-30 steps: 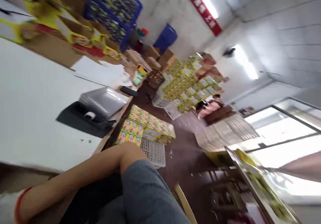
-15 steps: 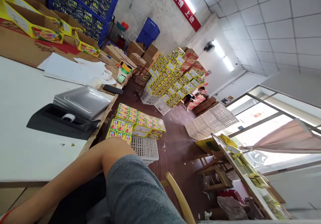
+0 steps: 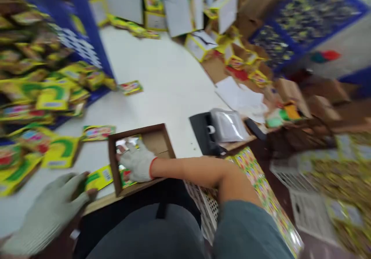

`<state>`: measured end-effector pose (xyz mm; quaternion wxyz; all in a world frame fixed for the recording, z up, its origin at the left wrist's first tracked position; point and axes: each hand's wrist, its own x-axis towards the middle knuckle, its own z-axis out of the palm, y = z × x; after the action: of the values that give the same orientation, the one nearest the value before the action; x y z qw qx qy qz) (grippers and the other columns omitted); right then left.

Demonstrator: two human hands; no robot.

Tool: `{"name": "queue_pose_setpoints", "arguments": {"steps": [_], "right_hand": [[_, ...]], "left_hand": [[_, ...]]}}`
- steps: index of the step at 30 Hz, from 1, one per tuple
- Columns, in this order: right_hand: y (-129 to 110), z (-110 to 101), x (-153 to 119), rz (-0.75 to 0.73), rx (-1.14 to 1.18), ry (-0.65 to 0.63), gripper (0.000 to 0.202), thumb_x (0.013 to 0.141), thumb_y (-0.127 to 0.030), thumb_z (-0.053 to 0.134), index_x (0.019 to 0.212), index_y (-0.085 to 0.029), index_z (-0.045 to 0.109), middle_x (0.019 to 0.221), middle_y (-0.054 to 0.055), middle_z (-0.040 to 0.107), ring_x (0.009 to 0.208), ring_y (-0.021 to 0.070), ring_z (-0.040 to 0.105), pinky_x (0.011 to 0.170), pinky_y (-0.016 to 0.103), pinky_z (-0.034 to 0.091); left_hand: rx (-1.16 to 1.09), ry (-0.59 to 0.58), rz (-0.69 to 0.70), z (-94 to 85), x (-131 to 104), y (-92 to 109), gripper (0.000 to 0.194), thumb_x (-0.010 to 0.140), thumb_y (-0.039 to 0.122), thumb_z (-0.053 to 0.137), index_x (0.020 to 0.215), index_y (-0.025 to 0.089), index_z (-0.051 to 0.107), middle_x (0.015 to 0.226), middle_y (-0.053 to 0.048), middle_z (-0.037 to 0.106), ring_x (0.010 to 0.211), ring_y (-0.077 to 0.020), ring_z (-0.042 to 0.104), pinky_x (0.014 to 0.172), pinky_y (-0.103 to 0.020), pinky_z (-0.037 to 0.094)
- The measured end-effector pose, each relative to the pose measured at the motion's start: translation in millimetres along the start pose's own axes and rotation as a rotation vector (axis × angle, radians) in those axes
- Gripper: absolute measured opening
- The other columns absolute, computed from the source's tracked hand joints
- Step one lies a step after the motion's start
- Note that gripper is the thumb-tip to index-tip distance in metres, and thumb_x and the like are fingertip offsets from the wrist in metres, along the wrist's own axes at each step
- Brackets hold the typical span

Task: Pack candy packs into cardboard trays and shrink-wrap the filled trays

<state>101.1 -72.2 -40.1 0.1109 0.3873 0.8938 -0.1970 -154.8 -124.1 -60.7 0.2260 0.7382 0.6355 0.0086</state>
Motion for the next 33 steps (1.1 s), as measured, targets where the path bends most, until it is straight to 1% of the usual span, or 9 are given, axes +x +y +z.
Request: {"name": "queue_pose_setpoints", "arguments": {"steps": [3,6,11,15,19,24,27,30,33], "right_hand": [[6,12,19,-0.109,0.115,-0.074,0.082,0.086,-0.046,0.065,0.152,-0.006,0.035,0.163,0.027,0.017,0.151,0.0429,0.013,0.117,0.070,0.007],[21,2,17,-0.161,0.351,-0.090,0.059,0.089,-0.033,0.059,0.143,-0.010,0.051,0.155,0.021,0.041,0.146,0.0358,0.033,0.119,0.062,0.021],[44,-16,-5,0.005,0.724,0.191,0.039,0.095,-0.027,0.042,0.125,-0.018,0.065,0.130,0.009,0.067,0.121,0.0225,0.061,0.107,0.042,0.046],[39,-8,-8,0.041,0.712,0.205,0.036,0.094,-0.031,0.046,0.118,-0.018,0.069,0.124,0.009,0.070,0.117,0.0243,0.063,0.104,0.043,0.048],[27,2,-6,-0.022,0.689,0.186,0.035,0.093,-0.029,0.048,0.118,-0.019,0.069,0.123,0.009,0.070,0.116,0.0233,0.063,0.103,0.042,0.048],[20,-10,-10,-0.036,0.749,0.227,0.034,0.095,-0.032,0.046,0.114,-0.019,0.071,0.116,0.009,0.072,0.107,0.0230,0.066,0.096,0.041,0.052],[12,-30,-9,-0.047,0.845,0.167,0.036,0.096,-0.039,0.045,0.109,-0.018,0.072,0.109,0.009,0.074,0.098,0.0227,0.068,0.087,0.038,0.055],[10,-52,-4,-0.204,0.959,-0.077,0.038,0.092,-0.047,0.052,0.108,-0.019,0.072,0.105,0.005,0.074,0.098,0.0214,0.066,0.084,0.033,0.054],[27,-70,-6,-0.288,1.042,-0.341,0.036,0.085,-0.047,0.058,0.105,-0.020,0.070,0.099,0.002,0.073,0.093,0.0194,0.066,0.077,0.029,0.053]], "left_hand": [[-0.022,-0.023,-0.139,5.0,-14,5,0.035,0.080,0.042,0.054,0.102,0.017,0.065,0.107,-0.015,0.066,0.097,-0.0338,0.063,0.084,-0.045,0.051],[-0.171,0.053,-0.262,1.4,-22,4,0.022,0.078,0.036,0.050,0.088,0.019,0.060,0.092,-0.011,0.066,0.083,-0.0283,0.063,0.074,-0.039,0.050],[-0.458,0.195,-0.333,-13.2,-33,-3,0.037,0.082,0.040,0.051,0.110,0.016,0.057,0.088,-0.004,0.065,0.079,-0.0214,0.063,0.074,-0.034,0.051],[-0.268,0.104,-0.149,-7.9,-25,13,0.053,0.074,0.041,0.069,0.120,0.017,0.059,0.119,-0.012,0.063,0.111,-0.0287,0.060,0.094,-0.041,0.049],[0.021,-0.057,-0.063,3.7,-12,29,0.047,0.069,0.030,0.074,0.113,0.015,0.063,0.115,-0.016,0.063,0.106,-0.0332,0.059,0.093,-0.045,0.047],[-0.019,0.126,-0.177,-9.3,-27,19,0.022,0.076,0.014,0.056,0.098,0.016,0.057,0.097,-0.010,0.063,0.088,-0.0242,0.061,0.077,-0.035,0.050],[-0.037,0.345,0.160,-26.9,-41,33,0.021,0.081,0.005,0.048,0.093,0.019,0.057,0.098,-0.008,0.065,0.092,-0.0208,0.061,0.082,-0.034,0.050],[0.009,0.479,0.587,-39.4,-37,70,0.018,0.089,0.007,0.049,0.090,0.022,0.060,0.098,-0.005,0.066,0.095,-0.0191,0.060,0.088,-0.033,0.050],[-0.053,0.459,0.652,-41.8,-21,99,0.013,0.093,0.017,0.052,0.087,0.022,0.062,0.091,-0.004,0.065,0.088,-0.0181,0.060,0.084,-0.033,0.051]]}}
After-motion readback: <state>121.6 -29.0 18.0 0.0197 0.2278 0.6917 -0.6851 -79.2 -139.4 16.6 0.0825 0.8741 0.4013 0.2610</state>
